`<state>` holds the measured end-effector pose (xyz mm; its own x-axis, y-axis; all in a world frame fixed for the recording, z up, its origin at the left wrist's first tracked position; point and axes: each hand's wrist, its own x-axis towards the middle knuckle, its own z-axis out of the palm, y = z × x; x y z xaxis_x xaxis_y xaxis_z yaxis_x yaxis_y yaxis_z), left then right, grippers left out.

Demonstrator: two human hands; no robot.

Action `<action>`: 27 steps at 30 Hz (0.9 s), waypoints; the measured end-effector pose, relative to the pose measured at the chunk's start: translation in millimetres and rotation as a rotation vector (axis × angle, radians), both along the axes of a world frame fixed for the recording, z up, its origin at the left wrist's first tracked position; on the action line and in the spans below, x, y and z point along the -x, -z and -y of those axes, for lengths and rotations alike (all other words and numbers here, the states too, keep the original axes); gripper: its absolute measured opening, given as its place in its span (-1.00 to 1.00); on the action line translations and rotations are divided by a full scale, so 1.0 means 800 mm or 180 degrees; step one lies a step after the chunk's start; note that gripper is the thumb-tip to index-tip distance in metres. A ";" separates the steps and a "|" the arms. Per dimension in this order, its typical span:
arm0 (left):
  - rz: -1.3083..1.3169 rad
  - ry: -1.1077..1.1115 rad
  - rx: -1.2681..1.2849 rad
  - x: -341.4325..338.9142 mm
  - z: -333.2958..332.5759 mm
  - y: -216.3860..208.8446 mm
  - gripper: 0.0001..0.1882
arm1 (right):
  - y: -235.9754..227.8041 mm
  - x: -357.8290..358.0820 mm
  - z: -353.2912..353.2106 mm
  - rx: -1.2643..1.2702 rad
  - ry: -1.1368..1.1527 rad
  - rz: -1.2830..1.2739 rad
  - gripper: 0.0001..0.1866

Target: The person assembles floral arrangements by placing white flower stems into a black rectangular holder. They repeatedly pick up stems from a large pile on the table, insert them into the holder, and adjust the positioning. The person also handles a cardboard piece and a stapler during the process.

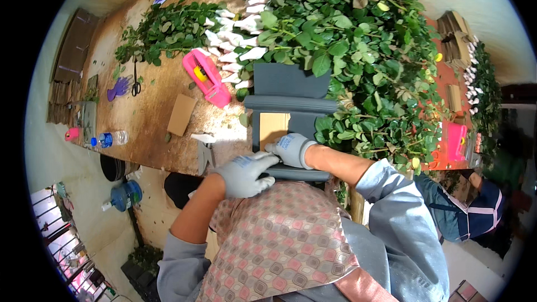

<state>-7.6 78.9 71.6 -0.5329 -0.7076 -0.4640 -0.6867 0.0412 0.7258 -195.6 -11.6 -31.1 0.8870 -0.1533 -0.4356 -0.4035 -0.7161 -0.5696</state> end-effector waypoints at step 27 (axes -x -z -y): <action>0.0724 -0.0098 0.0179 0.023 -0.017 0.059 -0.56 | -0.261 0.107 0.153 0.4077 0.1309 0.0242 -0.74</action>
